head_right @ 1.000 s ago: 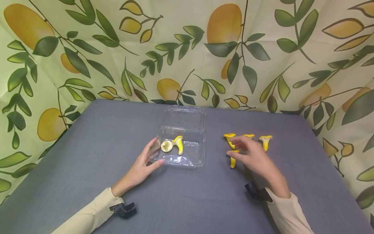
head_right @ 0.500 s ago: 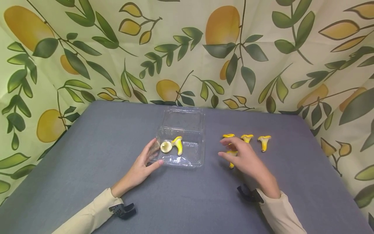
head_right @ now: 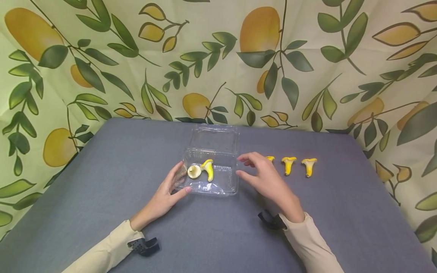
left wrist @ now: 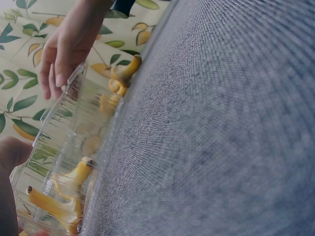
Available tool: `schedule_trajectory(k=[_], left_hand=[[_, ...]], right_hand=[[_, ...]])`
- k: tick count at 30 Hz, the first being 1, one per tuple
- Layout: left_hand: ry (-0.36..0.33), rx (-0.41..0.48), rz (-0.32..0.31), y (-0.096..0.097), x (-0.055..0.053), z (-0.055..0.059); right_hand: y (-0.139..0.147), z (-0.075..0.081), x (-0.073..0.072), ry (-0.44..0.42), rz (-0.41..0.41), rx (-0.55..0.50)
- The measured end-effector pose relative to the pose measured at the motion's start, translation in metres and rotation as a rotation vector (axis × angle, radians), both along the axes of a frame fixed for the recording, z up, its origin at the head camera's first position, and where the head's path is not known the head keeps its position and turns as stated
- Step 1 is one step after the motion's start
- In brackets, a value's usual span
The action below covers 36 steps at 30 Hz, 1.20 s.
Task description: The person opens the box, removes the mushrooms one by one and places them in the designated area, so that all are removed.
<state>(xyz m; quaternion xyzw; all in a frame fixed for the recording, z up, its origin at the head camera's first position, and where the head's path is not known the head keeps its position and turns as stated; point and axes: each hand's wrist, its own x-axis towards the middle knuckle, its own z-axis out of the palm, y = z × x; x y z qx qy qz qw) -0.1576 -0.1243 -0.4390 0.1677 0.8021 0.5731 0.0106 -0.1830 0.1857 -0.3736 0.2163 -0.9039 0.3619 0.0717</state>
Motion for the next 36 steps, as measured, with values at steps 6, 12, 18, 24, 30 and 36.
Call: schedule_trajectory(k=[6,12,18,24,30,36], left_hand=[[0.0,0.005,0.001,0.001,0.0,0.0],[0.001,0.012,0.002,0.0,0.0,-0.002],[-0.003,0.013,-0.001,0.0,0.0,-0.003],[-0.016,0.009,0.002,-0.001,0.0,-0.002],[-0.031,0.014,-0.007,0.001,0.0,-0.001],[-0.015,0.018,0.004,0.001,-0.001,-0.001]], right_hand=[[-0.016,0.0,-0.004,-0.013,0.02,-0.01],[-0.03,-0.002,-0.008,0.002,0.043,-0.011],[-0.044,-0.005,-0.01,-0.019,0.058,0.004],[-0.058,-0.006,-0.013,-0.038,0.083,0.001],[-0.064,-0.007,-0.016,-0.083,0.098,-0.001],[-0.07,-0.008,-0.021,-0.131,0.089,0.046]])
